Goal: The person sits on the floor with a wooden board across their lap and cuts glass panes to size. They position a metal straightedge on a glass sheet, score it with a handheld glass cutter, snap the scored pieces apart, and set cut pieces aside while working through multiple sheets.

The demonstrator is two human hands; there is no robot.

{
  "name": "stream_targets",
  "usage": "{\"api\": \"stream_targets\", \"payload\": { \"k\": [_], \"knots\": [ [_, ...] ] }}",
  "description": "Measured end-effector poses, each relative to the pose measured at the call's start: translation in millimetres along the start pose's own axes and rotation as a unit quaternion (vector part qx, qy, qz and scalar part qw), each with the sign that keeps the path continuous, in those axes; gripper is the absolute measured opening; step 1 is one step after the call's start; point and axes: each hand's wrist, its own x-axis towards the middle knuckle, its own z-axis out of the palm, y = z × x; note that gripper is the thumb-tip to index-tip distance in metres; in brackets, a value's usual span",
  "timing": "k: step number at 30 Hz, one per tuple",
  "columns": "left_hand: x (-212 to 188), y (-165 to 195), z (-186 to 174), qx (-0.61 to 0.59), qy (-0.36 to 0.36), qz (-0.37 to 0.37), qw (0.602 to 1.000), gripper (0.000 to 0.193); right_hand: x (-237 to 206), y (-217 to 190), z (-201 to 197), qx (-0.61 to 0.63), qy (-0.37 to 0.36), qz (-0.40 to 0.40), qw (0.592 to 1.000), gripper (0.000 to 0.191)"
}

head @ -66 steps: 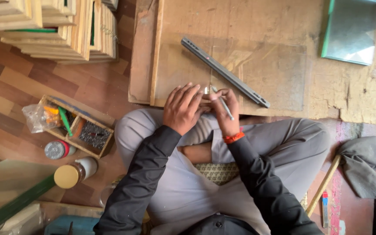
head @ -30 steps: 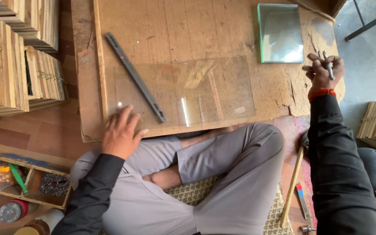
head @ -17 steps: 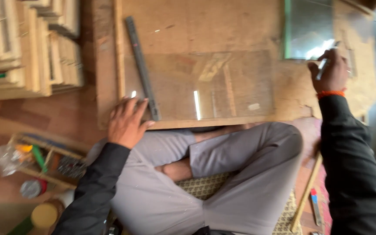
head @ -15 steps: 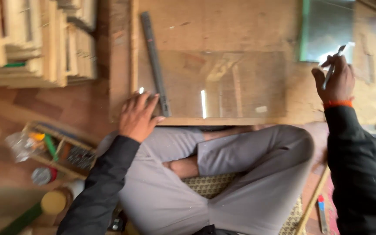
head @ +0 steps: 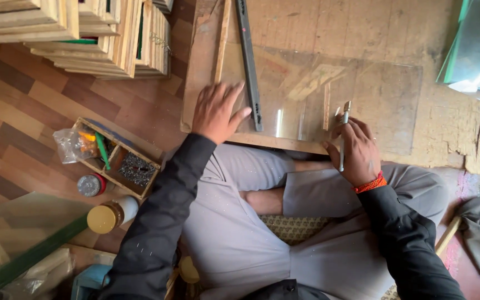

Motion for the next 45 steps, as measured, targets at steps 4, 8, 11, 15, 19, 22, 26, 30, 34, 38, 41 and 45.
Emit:
{"api": "stream_targets", "payload": {
  "k": [4,8,11,15,19,22,26,30,34,38,41,45],
  "knots": [
    [40.1,-17.9,19.5,0.008,0.054,0.082,0.995,0.104,1.6,-4.0,10.5,-0.026,-0.006,0.005,1.000,0.030],
    [49.3,-18.6,38.3,0.016,-0.030,0.116,0.993,0.116,1.7,-5.9,17.7,-0.041,-0.011,0.018,0.999,0.032],
    [36.8,-9.8,47.4,-0.013,-0.082,0.164,0.983,0.119,1.6,-9.7,21.0,-0.048,-0.002,0.018,0.999,0.032],
    [29.5,-4.4,46.4,-0.051,-0.062,0.189,0.979,0.127,2.2,-13.6,22.4,-0.042,0.003,0.016,0.999,0.033],
    [28.5,0.9,42.8,-0.043,-0.066,0.169,0.982,0.128,1.8,-18.4,19.4,-0.027,0.026,0.018,0.999,0.037],
    [26.6,3.9,42.0,-0.044,-0.069,0.165,0.983,0.130,-3.2,-32.7,18.1,0.054,0.030,0.132,0.989,0.035],
    [25.3,4.8,42.9,-0.038,-0.068,0.155,0.985,0.131,-14.3,-71.4,29.0,0.323,0.107,0.205,0.918,0.034],
    [25.3,5.4,42.5,-0.031,-0.055,0.162,0.985,0.131,-11.1,-99.8,35.9,0.188,0.069,0.153,0.968,0.027],
    [25.9,6.1,39.9,-0.035,-0.062,0.158,0.985,0.130,4.0,-115.3,34.9,0.134,0.090,0.106,0.981,0.030],
    [26.5,4.9,38.9,-0.031,-0.069,0.151,0.986,0.130,9.8,-128.0,34.7,0.069,0.068,0.065,0.993,0.014],
    [27.3,2.4,38.3,-0.028,-0.070,0.148,0.986,0.131,16.5,-126.8,39.4,0.056,0.058,0.059,0.995,0.014],
    [27.6,-1.0,36.1,-0.036,-0.061,0.160,0.985,0.132,54.2,-99.9,51.2,0.067,0.054,0.060,0.994,0.015]
  ]
}}
